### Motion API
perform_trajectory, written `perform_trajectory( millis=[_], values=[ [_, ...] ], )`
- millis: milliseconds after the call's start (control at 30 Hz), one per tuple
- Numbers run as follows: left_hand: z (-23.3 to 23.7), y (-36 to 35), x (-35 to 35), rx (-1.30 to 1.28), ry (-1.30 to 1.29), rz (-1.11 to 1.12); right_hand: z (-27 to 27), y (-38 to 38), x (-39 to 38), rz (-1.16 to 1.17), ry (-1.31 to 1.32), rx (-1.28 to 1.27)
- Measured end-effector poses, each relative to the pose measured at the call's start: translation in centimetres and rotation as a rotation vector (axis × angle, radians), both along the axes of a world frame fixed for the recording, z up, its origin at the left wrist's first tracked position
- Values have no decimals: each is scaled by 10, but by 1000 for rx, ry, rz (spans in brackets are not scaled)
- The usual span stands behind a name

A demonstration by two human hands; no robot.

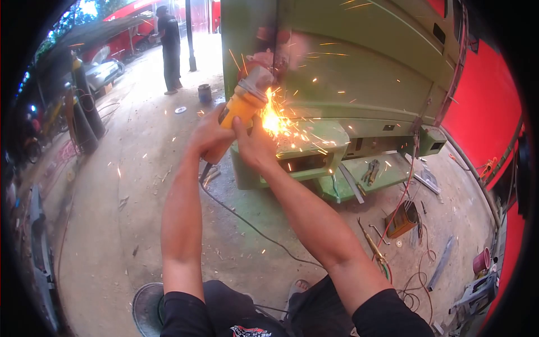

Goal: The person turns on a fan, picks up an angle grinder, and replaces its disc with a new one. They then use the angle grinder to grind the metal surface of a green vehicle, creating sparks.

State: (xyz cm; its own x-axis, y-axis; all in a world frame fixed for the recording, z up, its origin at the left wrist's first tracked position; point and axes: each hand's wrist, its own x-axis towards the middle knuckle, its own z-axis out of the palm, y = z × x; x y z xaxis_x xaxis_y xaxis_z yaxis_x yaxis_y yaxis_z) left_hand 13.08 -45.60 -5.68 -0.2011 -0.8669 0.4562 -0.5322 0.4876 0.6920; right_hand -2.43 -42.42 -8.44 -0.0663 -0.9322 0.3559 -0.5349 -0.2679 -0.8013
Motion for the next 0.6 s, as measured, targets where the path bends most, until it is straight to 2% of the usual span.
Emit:
perform_trajectory(
  millis=[267, 500, 600],
  values=[
    [-2, -3, 1, 31, 30, -21, -4, -1, 2, -5, -47, -50],
    [-4, -6, 0, -21, 36, -28, 4, 4, -2, 11, -6, 32],
    [5, 3, -2, 14, -8, 42, -3, -2, -1, 31, -54, 2]
  ],
)
